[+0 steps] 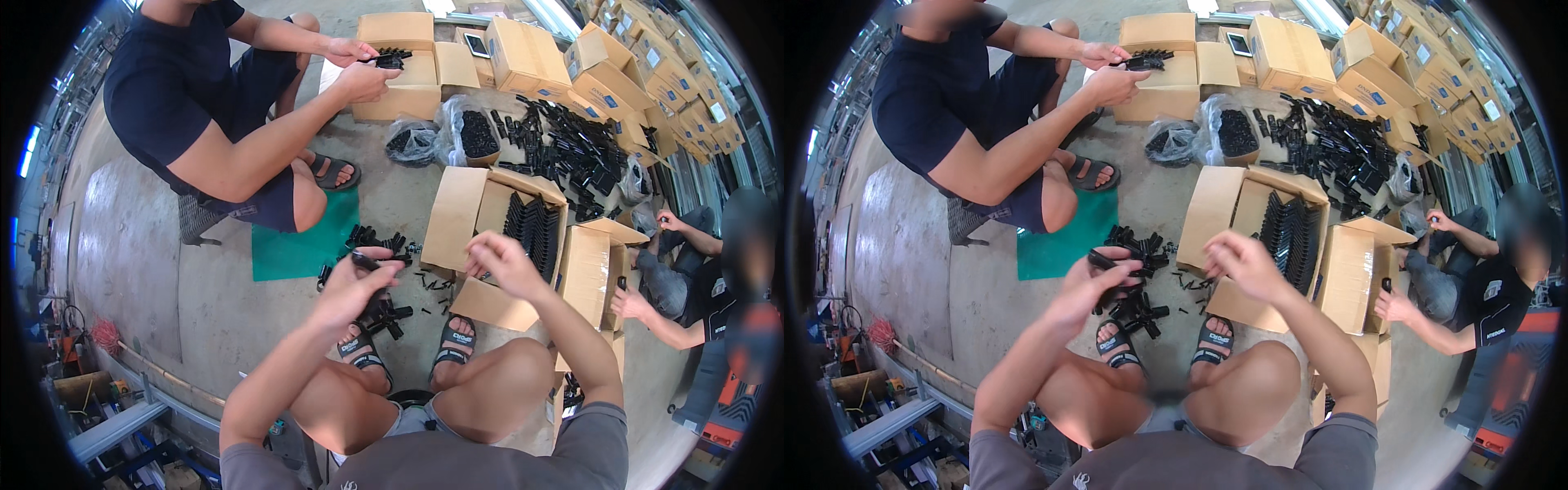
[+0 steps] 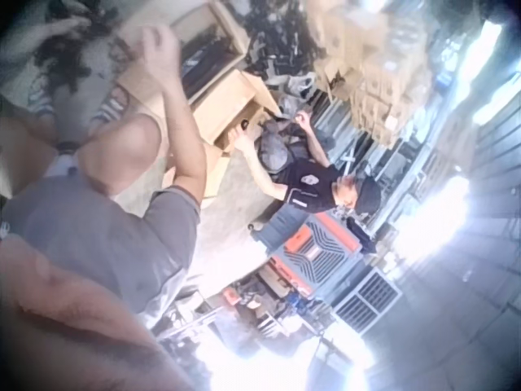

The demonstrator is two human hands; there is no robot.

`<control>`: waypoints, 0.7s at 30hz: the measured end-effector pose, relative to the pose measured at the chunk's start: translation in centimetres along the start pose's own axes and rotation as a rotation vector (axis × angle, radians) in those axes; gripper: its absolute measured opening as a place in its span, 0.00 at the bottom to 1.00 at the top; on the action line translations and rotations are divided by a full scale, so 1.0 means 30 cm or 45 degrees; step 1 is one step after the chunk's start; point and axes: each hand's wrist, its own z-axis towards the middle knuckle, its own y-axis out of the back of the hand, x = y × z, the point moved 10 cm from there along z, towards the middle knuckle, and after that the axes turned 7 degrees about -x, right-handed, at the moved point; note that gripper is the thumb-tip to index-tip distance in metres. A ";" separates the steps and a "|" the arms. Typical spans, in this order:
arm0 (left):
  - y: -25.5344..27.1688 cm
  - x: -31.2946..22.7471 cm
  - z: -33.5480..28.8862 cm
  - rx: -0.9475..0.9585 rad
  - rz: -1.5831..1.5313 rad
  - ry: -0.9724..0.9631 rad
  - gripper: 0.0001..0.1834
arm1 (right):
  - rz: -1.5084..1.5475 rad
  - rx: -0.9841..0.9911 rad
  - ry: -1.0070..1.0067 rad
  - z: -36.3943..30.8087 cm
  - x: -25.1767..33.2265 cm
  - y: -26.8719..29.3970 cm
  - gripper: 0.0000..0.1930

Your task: The person sorts and organizes black plastic parts from several cardboard boxes on the floor.

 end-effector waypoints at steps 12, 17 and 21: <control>0.331 0.242 0.366 -0.003 1.656 -0.143 0.29 | -0.954 -0.321 0.110 0.544 -0.271 0.253 0.10; 0.533 0.437 0.712 -0.396 1.725 -0.134 0.26 | -1.356 -0.287 0.126 0.828 -0.322 0.174 0.10; 0.627 0.570 0.991 -0.363 1.399 0.177 0.21 | -1.367 -0.400 0.092 1.035 -0.261 0.213 0.10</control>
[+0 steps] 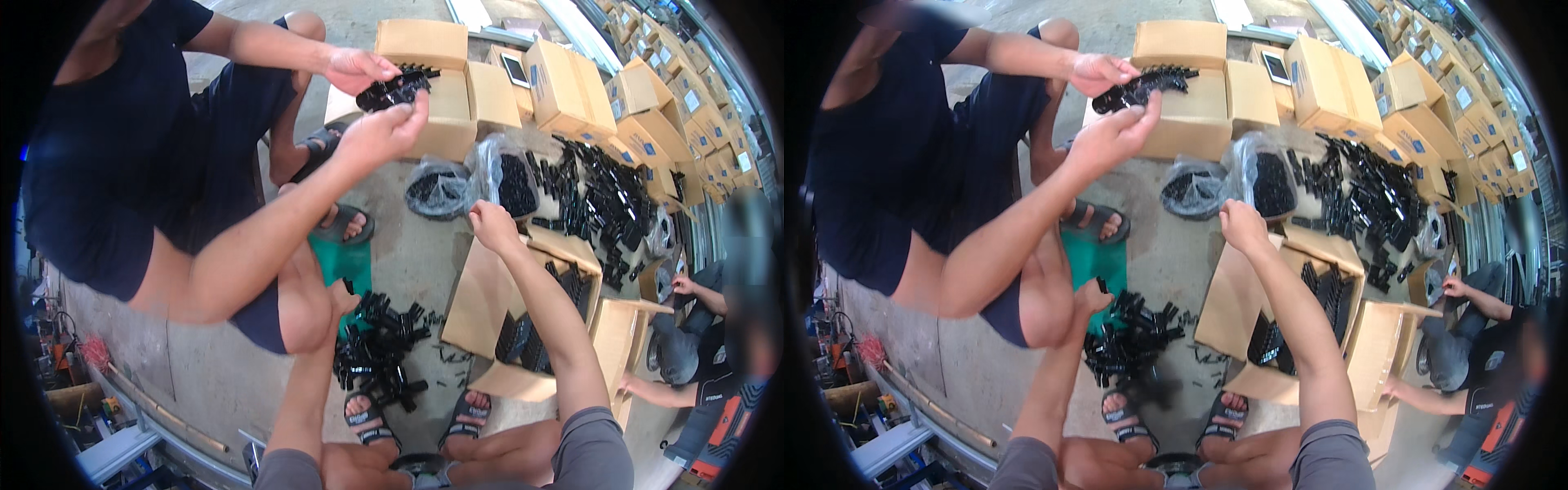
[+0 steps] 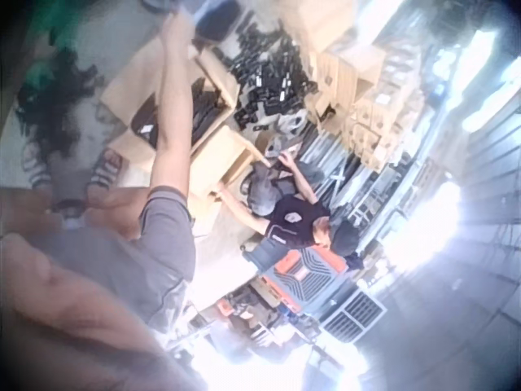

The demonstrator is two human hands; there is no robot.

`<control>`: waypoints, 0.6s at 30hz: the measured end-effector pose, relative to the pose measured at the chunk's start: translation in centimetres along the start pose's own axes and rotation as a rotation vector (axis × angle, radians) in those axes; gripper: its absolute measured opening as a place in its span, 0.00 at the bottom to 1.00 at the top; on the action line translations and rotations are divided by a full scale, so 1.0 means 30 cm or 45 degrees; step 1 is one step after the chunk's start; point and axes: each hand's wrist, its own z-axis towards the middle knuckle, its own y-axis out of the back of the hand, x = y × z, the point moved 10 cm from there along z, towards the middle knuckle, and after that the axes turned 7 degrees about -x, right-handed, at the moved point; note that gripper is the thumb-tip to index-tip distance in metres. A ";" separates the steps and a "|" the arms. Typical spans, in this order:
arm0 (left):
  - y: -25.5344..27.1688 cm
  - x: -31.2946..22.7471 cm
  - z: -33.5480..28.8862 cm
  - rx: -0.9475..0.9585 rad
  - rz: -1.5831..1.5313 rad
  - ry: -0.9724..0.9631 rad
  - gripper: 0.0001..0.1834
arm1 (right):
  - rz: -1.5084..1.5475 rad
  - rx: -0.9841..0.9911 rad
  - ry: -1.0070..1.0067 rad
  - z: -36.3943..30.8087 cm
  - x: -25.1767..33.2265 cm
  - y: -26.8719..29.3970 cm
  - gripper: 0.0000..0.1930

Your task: The person sorts and organizes black plastic parts from several cardboard boxes on the floor.

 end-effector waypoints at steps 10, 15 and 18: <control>-0.123 0.120 0.100 -0.500 -0.170 0.127 0.27 | -0.021 -0.374 0.205 0.692 0.238 -0.092 0.21; -0.047 0.020 0.087 -0.254 -0.241 0.280 0.27 | -0.186 -0.294 -0.025 0.889 0.102 -0.254 0.20; -0.021 0.091 0.057 -0.328 -0.242 0.369 0.26 | -0.191 -0.175 0.131 0.844 0.239 -0.281 0.16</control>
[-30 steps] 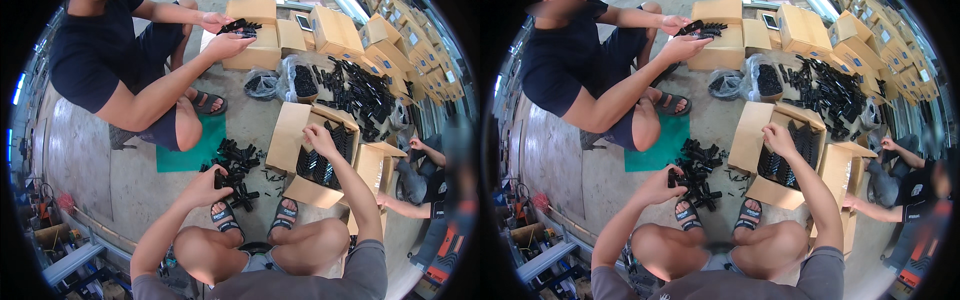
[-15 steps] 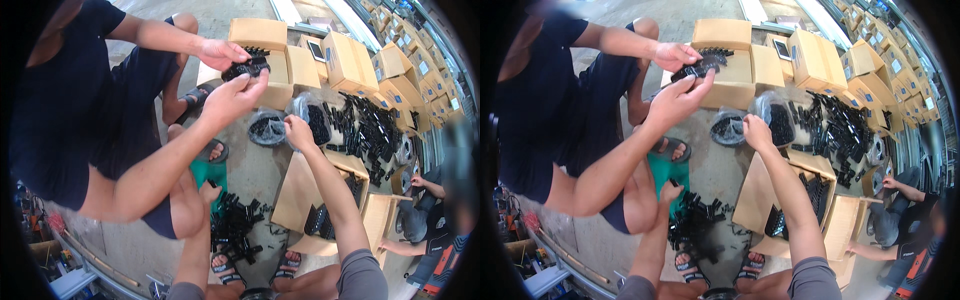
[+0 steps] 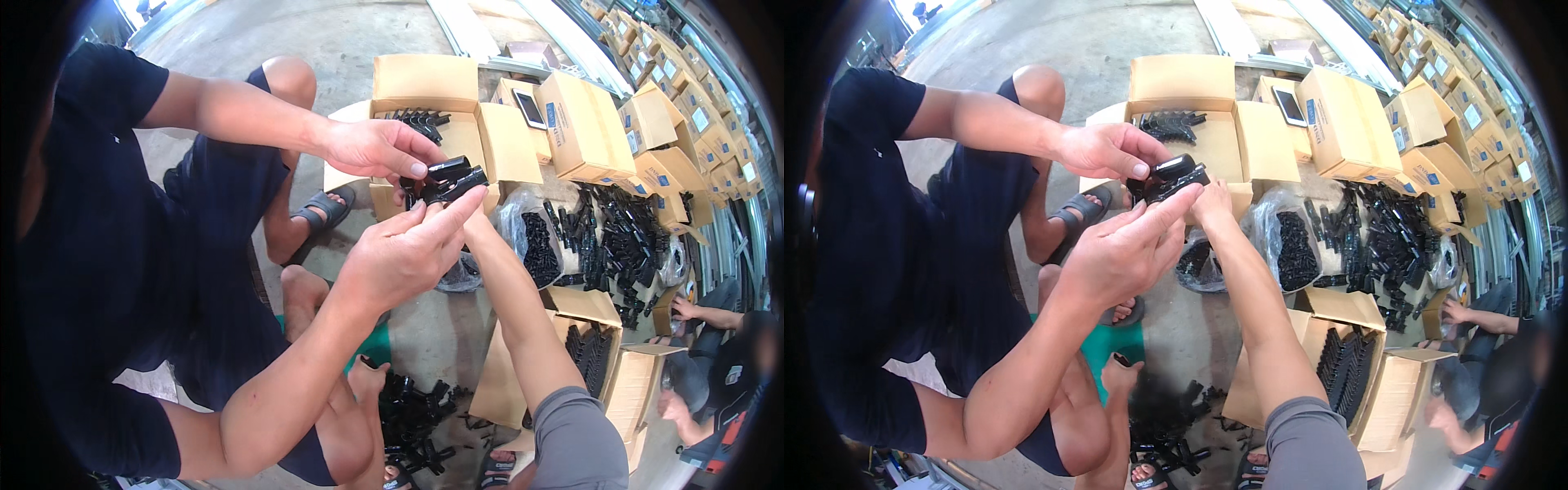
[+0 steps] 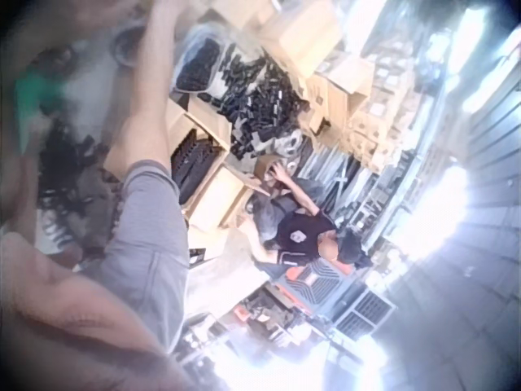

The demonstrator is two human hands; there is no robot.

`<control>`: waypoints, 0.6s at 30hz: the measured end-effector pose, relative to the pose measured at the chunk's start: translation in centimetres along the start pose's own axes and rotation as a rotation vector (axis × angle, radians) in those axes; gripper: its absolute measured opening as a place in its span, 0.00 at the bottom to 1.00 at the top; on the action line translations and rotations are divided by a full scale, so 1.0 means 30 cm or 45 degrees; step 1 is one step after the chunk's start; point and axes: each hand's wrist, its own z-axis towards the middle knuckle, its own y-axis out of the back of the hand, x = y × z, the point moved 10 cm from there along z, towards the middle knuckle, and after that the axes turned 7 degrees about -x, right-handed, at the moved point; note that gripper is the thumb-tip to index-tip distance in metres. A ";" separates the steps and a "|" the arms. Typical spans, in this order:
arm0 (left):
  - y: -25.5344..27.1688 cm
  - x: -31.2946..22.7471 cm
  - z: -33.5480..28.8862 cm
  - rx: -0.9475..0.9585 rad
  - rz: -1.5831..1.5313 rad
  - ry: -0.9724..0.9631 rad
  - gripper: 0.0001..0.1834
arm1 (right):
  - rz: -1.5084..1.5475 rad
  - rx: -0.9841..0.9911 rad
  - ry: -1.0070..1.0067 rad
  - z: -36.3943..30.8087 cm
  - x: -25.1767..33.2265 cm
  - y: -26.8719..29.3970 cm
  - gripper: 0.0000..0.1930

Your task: The person sorts and organizes black plastic parts from several cardboard boxes on the floor.

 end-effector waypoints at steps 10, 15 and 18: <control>0.329 -0.999 -0.126 -0.893 1.285 -1.976 0.19 | 0.540 0.151 0.127 -0.230 0.082 0.186 0.20; 0.515 -1.238 -0.394 -1.518 1.555 -2.285 0.17 | 0.729 -0.014 -0.073 -0.387 -0.197 0.035 0.19; 0.676 -1.271 -0.475 -1.691 1.613 -2.283 0.17 | 0.684 -0.177 -0.059 -0.205 -0.054 0.166 0.27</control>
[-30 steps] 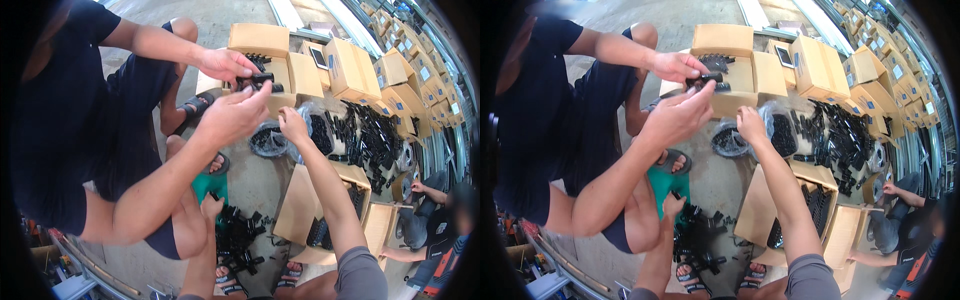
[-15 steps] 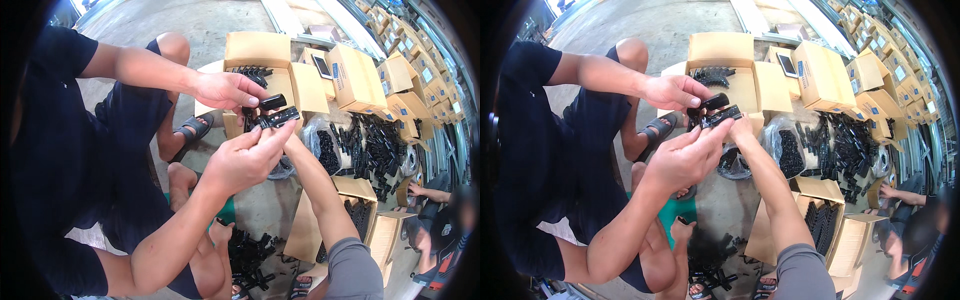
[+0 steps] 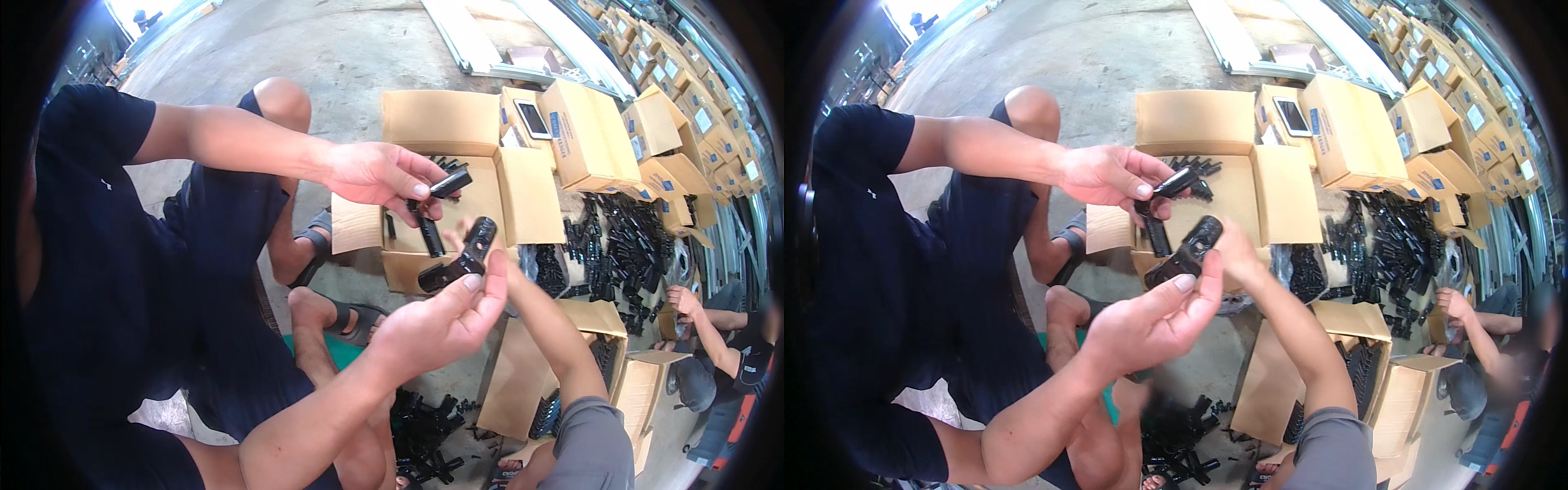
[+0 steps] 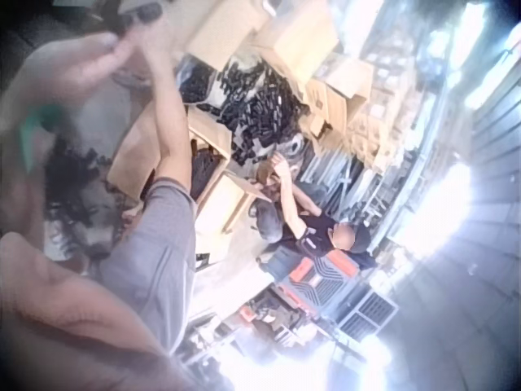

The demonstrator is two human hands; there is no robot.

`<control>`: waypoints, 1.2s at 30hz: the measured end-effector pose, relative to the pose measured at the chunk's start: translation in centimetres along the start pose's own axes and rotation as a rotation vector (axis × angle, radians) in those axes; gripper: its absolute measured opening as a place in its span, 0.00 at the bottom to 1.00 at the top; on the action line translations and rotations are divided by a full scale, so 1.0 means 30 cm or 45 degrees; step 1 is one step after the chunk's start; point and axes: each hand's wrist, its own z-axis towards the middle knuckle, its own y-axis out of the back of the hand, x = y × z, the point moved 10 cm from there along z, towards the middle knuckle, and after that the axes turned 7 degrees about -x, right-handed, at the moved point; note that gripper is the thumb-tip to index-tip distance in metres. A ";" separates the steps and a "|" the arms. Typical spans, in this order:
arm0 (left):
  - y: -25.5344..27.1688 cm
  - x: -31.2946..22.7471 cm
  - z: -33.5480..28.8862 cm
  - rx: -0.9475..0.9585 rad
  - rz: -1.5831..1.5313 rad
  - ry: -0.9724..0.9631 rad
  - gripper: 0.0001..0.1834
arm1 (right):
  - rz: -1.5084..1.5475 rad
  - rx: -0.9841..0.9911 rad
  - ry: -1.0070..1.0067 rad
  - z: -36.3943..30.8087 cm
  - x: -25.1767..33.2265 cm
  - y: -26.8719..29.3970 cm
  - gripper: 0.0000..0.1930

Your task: The person sorts and organizes black plastic parts from several cardboard boxes on the floor.

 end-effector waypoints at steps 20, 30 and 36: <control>-0.086 -0.297 -0.058 0.182 0.151 -0.486 0.06 | -0.847 0.076 0.021 0.215 -0.048 -0.185 0.22; -0.147 -0.839 -0.433 0.861 -1.352 0.928 0.15 | -0.028 -0.165 0.119 0.040 0.011 0.297 0.21; -0.020 -1.164 -1.085 1.341 -1.546 2.127 0.24 | 0.216 0.000 -0.148 -0.379 0.105 0.627 0.18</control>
